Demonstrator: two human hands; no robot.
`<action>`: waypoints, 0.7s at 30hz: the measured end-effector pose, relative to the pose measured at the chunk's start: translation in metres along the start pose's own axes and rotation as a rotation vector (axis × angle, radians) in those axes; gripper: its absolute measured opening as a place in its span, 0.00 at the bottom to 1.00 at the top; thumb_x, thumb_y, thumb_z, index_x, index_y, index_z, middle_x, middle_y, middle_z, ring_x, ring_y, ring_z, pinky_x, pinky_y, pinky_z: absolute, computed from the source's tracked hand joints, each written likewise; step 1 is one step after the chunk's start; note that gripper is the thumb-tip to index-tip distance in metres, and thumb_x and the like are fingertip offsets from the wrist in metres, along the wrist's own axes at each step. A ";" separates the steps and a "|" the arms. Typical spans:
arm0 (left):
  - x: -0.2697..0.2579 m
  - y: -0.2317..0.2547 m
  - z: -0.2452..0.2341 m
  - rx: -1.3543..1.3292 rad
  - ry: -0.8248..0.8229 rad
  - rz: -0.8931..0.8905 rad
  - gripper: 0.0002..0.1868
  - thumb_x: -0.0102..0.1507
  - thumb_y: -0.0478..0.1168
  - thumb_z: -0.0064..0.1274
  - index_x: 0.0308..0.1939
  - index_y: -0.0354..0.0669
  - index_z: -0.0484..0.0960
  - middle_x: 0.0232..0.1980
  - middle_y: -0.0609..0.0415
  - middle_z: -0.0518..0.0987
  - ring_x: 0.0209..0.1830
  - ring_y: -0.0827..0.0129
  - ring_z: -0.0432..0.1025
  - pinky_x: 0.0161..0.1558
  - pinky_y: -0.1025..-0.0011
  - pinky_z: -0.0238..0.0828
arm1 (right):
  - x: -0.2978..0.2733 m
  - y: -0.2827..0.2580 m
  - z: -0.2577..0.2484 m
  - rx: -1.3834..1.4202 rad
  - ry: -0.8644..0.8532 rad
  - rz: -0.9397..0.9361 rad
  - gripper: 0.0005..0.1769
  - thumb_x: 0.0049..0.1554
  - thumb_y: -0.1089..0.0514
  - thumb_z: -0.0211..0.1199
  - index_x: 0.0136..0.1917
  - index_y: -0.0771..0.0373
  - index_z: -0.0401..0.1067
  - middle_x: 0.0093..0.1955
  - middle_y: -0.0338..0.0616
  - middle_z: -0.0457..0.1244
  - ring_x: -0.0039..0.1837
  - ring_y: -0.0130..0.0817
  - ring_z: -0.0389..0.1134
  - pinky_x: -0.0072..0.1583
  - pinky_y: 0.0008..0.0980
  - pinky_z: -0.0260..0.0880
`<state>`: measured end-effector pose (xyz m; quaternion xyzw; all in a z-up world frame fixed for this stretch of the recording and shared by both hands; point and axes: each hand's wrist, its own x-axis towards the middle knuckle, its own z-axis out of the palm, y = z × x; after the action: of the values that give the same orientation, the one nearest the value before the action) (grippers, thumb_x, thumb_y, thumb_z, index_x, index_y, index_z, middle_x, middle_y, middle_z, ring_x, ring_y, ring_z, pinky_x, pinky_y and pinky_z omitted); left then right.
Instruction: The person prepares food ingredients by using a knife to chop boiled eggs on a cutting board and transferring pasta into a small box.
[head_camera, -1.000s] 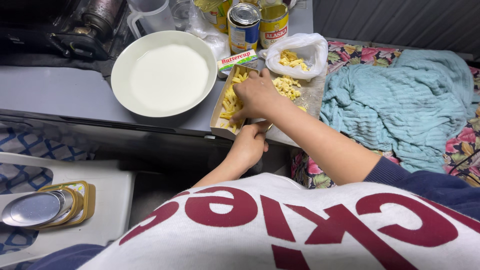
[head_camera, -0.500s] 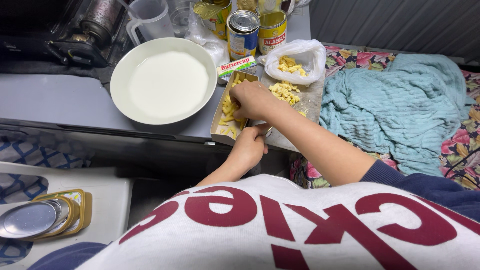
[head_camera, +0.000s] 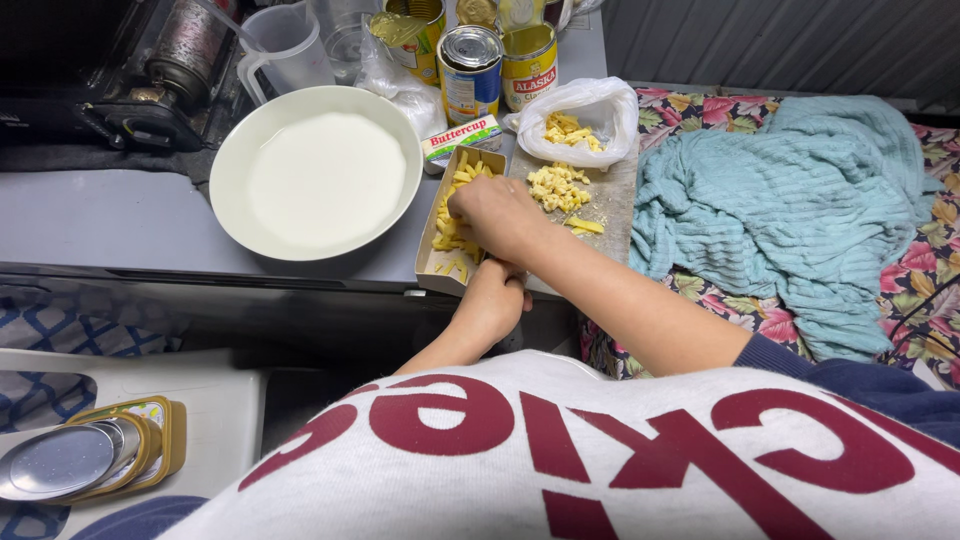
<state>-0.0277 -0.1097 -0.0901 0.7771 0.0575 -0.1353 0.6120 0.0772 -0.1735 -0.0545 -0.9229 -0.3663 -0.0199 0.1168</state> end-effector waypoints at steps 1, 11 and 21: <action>0.000 0.001 -0.001 0.002 -0.001 0.002 0.13 0.66 0.29 0.38 0.44 0.26 0.80 0.32 0.44 0.79 0.27 0.68 0.74 0.37 0.65 0.73 | -0.001 0.001 -0.006 0.000 0.002 0.001 0.07 0.47 0.59 0.72 0.41 0.60 0.81 0.40 0.51 0.71 0.46 0.51 0.73 0.49 0.48 0.72; 0.001 -0.003 -0.008 -0.055 -0.043 0.070 0.25 0.69 0.31 0.39 0.69 0.46 0.75 0.31 0.57 0.74 0.26 0.79 0.67 0.34 0.76 0.67 | -0.048 0.066 -0.048 1.004 0.110 0.242 0.15 0.51 0.61 0.75 0.50 0.68 0.79 0.44 0.42 0.73 0.46 0.24 0.74 0.51 0.26 0.75; -0.005 0.009 -0.009 -0.093 -0.040 -0.064 0.27 0.70 0.34 0.38 0.72 0.55 0.72 0.23 0.60 0.72 0.19 0.79 0.61 0.25 0.76 0.62 | -0.121 0.078 -0.020 0.618 0.266 0.574 0.13 0.51 0.62 0.77 0.50 0.65 0.81 0.40 0.46 0.72 0.41 0.28 0.71 0.46 0.29 0.72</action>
<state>-0.0286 -0.1027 -0.0783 0.7427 0.0760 -0.1676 0.6438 0.0428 -0.3139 -0.0656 -0.8985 -0.0656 0.0052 0.4341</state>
